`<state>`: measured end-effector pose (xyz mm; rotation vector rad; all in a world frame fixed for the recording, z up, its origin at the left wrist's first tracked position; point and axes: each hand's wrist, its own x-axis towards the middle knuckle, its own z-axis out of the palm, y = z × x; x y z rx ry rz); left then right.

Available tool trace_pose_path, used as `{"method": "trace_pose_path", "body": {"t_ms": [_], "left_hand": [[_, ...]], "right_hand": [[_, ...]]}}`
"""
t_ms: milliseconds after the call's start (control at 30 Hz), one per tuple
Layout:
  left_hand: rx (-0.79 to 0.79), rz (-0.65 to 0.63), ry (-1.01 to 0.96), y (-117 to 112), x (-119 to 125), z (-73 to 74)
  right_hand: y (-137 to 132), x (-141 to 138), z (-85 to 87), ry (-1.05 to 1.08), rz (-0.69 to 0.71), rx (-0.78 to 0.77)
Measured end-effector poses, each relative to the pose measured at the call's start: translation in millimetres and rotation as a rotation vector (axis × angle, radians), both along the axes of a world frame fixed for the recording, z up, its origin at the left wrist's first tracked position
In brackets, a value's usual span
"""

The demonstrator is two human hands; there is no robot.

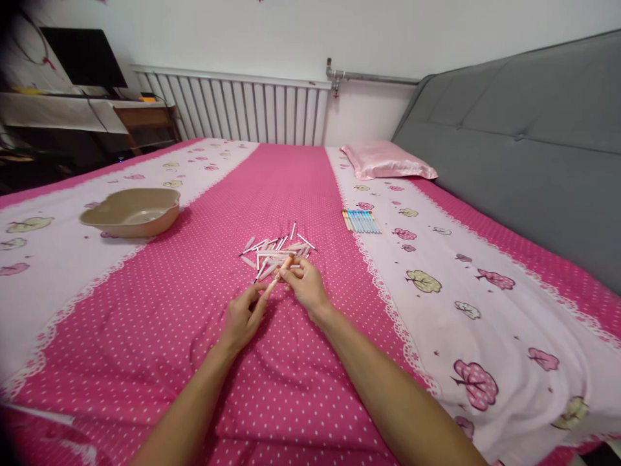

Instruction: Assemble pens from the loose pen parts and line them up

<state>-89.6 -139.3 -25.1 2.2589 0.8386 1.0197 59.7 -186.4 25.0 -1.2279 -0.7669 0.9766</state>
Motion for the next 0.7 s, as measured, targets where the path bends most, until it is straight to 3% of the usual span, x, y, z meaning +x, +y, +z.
{"method": "trace_pose_path", "body": {"t_ms": [700], "left_hand": [[0.005,-0.002,-0.014,-0.3,-0.1,0.4]], "right_hand": [[0.1,-1.5,0.6,-0.035,0.004,-0.001]]}}
